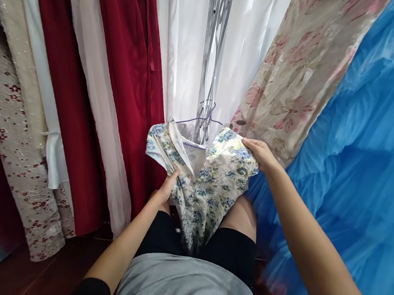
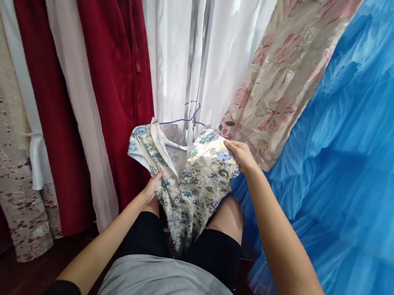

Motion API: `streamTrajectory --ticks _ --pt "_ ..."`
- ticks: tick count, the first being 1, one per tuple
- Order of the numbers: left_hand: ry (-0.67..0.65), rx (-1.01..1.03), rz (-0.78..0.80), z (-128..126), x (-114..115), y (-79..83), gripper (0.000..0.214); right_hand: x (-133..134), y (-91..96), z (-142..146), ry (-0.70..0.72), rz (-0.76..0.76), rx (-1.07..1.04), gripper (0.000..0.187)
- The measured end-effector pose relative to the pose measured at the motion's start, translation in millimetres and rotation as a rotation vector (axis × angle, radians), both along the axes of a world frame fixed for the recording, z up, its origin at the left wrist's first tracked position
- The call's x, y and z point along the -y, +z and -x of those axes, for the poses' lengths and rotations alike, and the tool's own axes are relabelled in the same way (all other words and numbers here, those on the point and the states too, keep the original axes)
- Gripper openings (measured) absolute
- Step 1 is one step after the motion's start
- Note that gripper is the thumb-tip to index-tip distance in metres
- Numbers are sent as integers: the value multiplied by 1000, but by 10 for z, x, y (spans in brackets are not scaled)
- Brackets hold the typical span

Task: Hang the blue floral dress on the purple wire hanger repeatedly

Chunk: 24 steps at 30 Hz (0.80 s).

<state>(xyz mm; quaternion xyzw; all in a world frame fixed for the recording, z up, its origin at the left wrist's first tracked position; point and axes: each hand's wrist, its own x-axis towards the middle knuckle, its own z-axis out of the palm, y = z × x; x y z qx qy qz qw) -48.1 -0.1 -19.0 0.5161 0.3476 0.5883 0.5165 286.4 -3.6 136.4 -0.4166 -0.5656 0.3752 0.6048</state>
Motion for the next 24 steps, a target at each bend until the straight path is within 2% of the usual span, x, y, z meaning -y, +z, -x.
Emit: streamTrajectory --ticks 2,4,6,8,9,10,11,12,14,15,18,20,22,24 --pt "67 -37 -5 -54 161 -208 69 83 -8 -19 35 22 75 33" --pt "107 -64 -8 -115 328 -348 65 154 -42 -95 -59 -30 182 34" --pt "127 -70 -10 -188 476 -432 60 218 -103 -164 -319 -158 290 34" --pt "161 -50 -23 -266 595 -477 55 302 -217 -144 -611 -313 310 30" --pt "184 -42 -34 -302 646 -489 54 358 -305 -81 -683 -358 294 27" --pt "214 -36 -45 -334 691 -494 52 422 -414 22 -666 -359 289 27" --pt "242 -36 -54 -361 733 -494 52 492 -545 163 -560 -316 302 29" --pt "262 -42 -62 -380 771 -488 51 561 -691 333 -389 -226 345 34" --pt "285 -70 -82 -394 836 -463 50 676 -998 718 102 26 487 37" --pt "293 -84 -93 -390 862 -446 49 713 -1139 906 270 106 508 37" --pt "274 -126 -111 -347 925 -397 44 765 -1430 1300 303 70 372 38" --pt "326 -148 -119 -311 966 -381 41 802 -1510 1366 284 30 249 38" --pt "537 -146 -185 -289 1015 -380 44 880 -1534 1298 282 54 124 40" --pt "799 -180 -354 -302 1070 -377 52 991 -1529 1172 269 108 34 43"
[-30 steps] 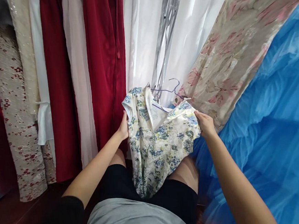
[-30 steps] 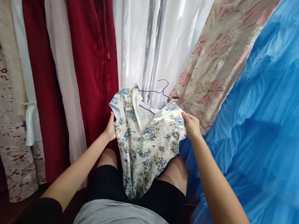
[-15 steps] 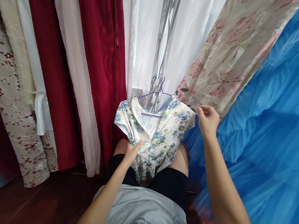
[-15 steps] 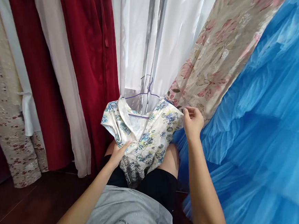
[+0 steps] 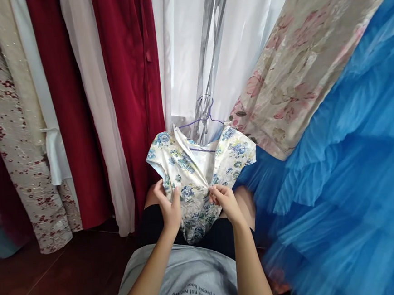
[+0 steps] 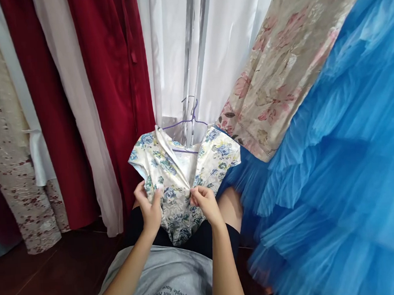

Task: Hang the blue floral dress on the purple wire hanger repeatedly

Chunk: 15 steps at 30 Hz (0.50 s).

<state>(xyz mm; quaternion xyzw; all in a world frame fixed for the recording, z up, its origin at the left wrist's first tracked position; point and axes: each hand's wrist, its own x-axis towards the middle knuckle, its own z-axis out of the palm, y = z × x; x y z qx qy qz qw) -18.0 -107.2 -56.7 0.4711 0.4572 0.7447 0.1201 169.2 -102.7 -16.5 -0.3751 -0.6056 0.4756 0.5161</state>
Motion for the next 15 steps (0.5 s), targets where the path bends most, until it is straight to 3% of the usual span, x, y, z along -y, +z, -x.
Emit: streamTrajectory --ticks 2,6,11,15 --pt "74 -228 -139 -61 50 28 57 113 28 -118 6 53 -4 45" --pt "-211 -805 -109 -289 76 201 41 253 142 -254 34 64 84 42" --pt "-544 -988 -127 -442 -14 501 16 330 231 -334 -50 9 103 44" --pt "-585 -1154 -109 -417 -52 652 10 357 195 -326 -45 10 41 45"
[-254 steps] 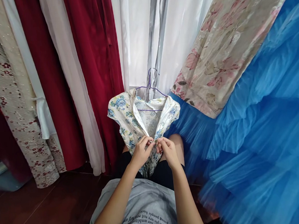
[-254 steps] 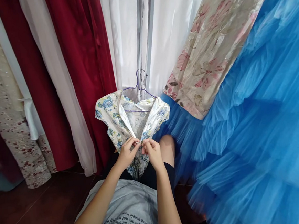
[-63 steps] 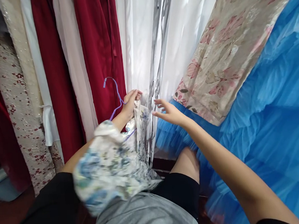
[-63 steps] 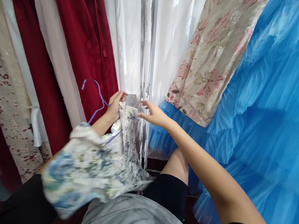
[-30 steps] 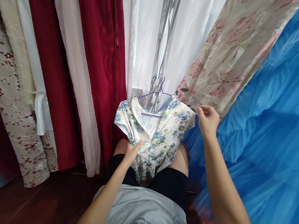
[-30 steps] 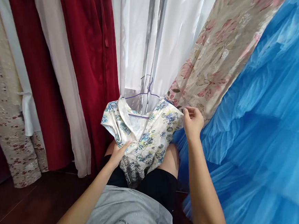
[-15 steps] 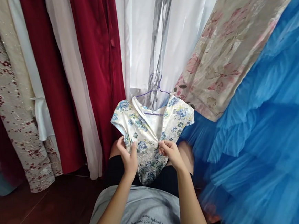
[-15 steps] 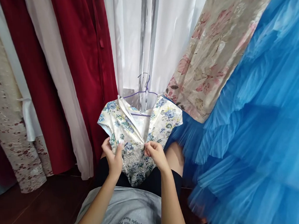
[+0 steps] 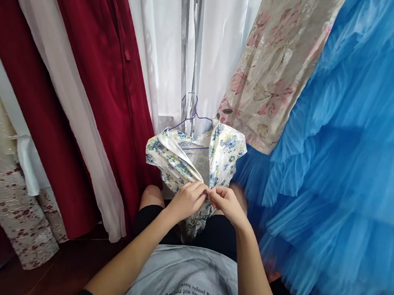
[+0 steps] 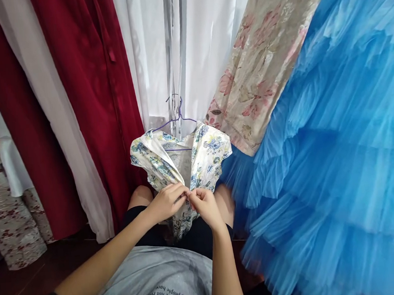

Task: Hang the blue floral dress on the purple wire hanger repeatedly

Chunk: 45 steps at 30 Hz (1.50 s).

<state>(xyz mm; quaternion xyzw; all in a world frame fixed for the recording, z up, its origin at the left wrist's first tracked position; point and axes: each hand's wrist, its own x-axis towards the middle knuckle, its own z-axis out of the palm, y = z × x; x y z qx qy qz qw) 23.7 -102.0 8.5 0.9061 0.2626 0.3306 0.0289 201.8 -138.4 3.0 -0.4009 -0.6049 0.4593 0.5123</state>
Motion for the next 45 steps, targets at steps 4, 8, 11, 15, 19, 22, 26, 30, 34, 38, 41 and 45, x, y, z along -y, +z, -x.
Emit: streamTrajectory --ticks 4,8,11,15,19,22,26,30,34,38,41,45 --pt "19 -65 54 48 -21 70 11 -41 -126 -96 -83 -23 -73 43" --pt "-11 -32 57 88 -44 70 20 -108 -270 -189 -67 -10 18 28" --pt "-65 -8 -12 93 -59 21 25 -139 -307 -70 -70 -81 87 26" --pt "-10 128 -149 141 -203 83 24 -166 -293 137 -155 -144 4 32" --pt "265 431 -208 226 -665 577 17 -159 -279 162 -155 -103 -2 41" --pt "304 436 -229 178 -1113 1131 13 -135 -274 149 -52 -53 -21 43" --pt "334 463 -369 13 -1475 1658 10 -94 -311 131 -7 11 -27 45" --pt "191 380 -297 -20 -1431 1725 9 -88 -340 69 -79 15 21 43" --pt "99 245 -169 123 -1248 1607 12 -319 -70 36 -149 -110 -35 37" --pt "-19 174 -110 247 -1155 1557 23 -822 519 121 -87 -138 -123 44" --pt "-57 132 -143 279 -1125 1564 26 -1173 909 268 -78 -231 -78 50" --pt "-42 166 -164 290 -1070 1599 22 -1375 1142 456 -148 -363 -135 45"
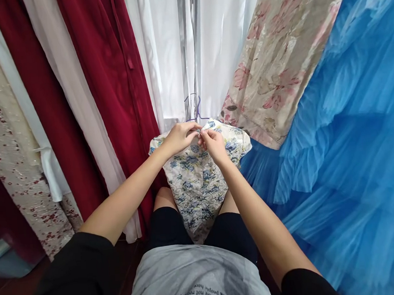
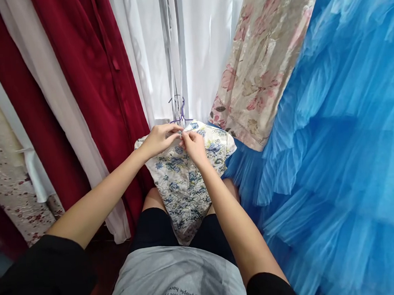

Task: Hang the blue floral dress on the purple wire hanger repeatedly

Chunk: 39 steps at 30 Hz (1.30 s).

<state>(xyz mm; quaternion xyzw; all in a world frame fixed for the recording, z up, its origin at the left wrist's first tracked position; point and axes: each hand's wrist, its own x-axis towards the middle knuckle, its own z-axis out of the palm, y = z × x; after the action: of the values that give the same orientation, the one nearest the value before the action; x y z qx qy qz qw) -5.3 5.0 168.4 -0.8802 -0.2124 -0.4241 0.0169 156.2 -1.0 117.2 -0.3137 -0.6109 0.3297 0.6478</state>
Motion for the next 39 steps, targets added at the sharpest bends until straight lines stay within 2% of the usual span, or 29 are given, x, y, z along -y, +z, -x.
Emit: streamTrajectory --ticks 4,6,9,12,15,17,18,19,22,24,26,29,32,37,39 --pt "10 99 6 -56 48 27 20 -34 -6 61 -46 -95 -5 37" --pt "24 190 16 -91 2 49 19 -54 -66 42 -93 -58 80 36" --pt "60 447 45 -27 -232 117 18 -64 -216 -17 -84 61 187 36" --pt "93 702 87 276 -602 142 24 -2 -367 -56 1 135 195 38" --pt "209 936 256 694 -909 -50 34 102 -442 -12 110 197 176 39" --pt "427 1026 356 912 -1000 -313 35 159 -468 57 170 237 161 39" --pt "537 1020 391 985 -1010 -465 35 179 -485 89 194 258 153 40" --pt "579 994 416 1035 -1001 -620 34 195 -508 111 214 278 145 40" --pt "610 859 445 1080 -912 -1023 32 222 -629 75 237 341 93 40" --pt "608 730 430 1069 -835 -1193 28 239 -742 -38 229 391 45 37" --pt "592 568 392 1055 -759 -1276 20 270 -859 -186 224 442 18 36" --pt "560 306 333 1046 -661 -1315 13 339 -1013 -372 231 481 20 38" --pt "536 90 315 1040 -564 -1405 12 403 -1150 -441 234 479 17 38" --pt "475 -123 328 964 -339 -1729 12 431 -1368 -446 198 478 -49 37" --pt "442 -146 320 877 -247 -1788 15 414 -1440 -517 138 466 -126 36"
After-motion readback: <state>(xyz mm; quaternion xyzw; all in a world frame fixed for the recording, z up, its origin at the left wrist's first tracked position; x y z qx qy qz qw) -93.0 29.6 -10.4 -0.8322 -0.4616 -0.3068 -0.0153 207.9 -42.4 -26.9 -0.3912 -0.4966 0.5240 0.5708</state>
